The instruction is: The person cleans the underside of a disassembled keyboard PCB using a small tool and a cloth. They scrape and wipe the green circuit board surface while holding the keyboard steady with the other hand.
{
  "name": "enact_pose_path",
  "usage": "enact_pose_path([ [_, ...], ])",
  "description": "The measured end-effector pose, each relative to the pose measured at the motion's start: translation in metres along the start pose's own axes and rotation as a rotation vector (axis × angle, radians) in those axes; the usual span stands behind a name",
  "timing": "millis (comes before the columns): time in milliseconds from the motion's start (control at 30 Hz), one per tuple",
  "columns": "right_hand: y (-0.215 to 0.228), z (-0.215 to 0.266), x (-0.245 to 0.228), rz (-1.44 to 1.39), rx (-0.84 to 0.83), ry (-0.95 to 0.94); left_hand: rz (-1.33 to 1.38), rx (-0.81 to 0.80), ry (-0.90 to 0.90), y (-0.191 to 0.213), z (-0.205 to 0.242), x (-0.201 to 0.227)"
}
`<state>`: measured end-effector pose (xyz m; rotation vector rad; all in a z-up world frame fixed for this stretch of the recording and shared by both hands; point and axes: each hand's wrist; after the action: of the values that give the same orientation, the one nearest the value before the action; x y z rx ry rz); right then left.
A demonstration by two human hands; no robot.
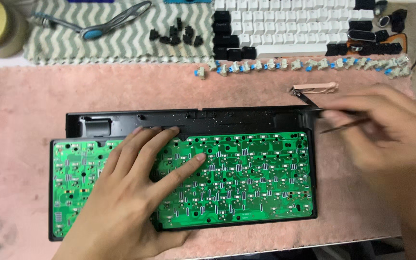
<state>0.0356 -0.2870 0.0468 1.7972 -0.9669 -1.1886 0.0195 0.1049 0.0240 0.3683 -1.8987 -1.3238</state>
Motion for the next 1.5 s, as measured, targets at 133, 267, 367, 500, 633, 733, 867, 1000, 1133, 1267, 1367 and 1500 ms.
enact_pose_path([
  [133, -0.009, 0.045, 0.069, -0.085, 0.045, -0.363, -0.011, 0.046, -0.015, 0.003, -0.002, 0.006],
  [267, -0.005, 0.055, 0.062, -0.106, -0.003, -0.452, -0.042, 0.012, 0.009, 0.009, 0.016, -0.001],
  [367, -0.004, 0.068, 0.062, -0.06, 0.021, -0.432, -0.01, 0.154, 0.173, 0.021, 0.036, -0.005],
  [500, -0.003, 0.094, 0.063, -0.058, 0.125, -0.294, 0.201, 0.438, 0.466, 0.024, 0.059, -0.003],
  [633, 0.01, 0.081, -0.001, -0.095, -0.087, -0.386, 0.564, 0.656, 0.685, 0.012, 0.073, -0.001],
  [733, 0.0, 0.082, -0.01, -0.158, -0.166, -0.481, 0.606, 0.654, 0.681, 0.01, 0.08, -0.003],
  [867, -0.014, 0.085, -0.005, -0.184, -0.21, -0.465, 0.613, 0.644, 0.755, 0.014, 0.083, -0.008],
  [1000, -0.02, 0.087, -0.004, -0.144, -0.152, -0.336, 0.722, 0.678, 0.941, 0.021, 0.076, -0.001],
  [1133, -0.021, 0.085, -0.007, -0.218, -0.104, -0.41, 0.656, 0.656, 0.993, 0.024, 0.079, 0.0],
  [1267, -0.014, 0.087, -0.006, -0.22, -0.087, -0.514, 0.615, 0.648, 1.008, 0.026, 0.084, 0.007],
  [1367, -0.017, 0.091, 0.006, -0.199, -0.098, -0.464, 0.692, 0.653, 1.03, 0.023, 0.086, 0.011],
  [1500, -0.011, 0.092, -0.004, -0.138, -0.169, -0.436, 0.711, 0.648, 1.026, 0.016, 0.087, 0.016],
])
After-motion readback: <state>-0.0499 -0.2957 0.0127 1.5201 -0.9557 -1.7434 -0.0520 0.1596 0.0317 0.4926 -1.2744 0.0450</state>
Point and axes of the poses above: each hand's wrist, its own z-axis away from the middle knuckle, its own y-axis out of the back of the hand, x = y × z, and after that the axes turned 4 degrees about z, right-handed
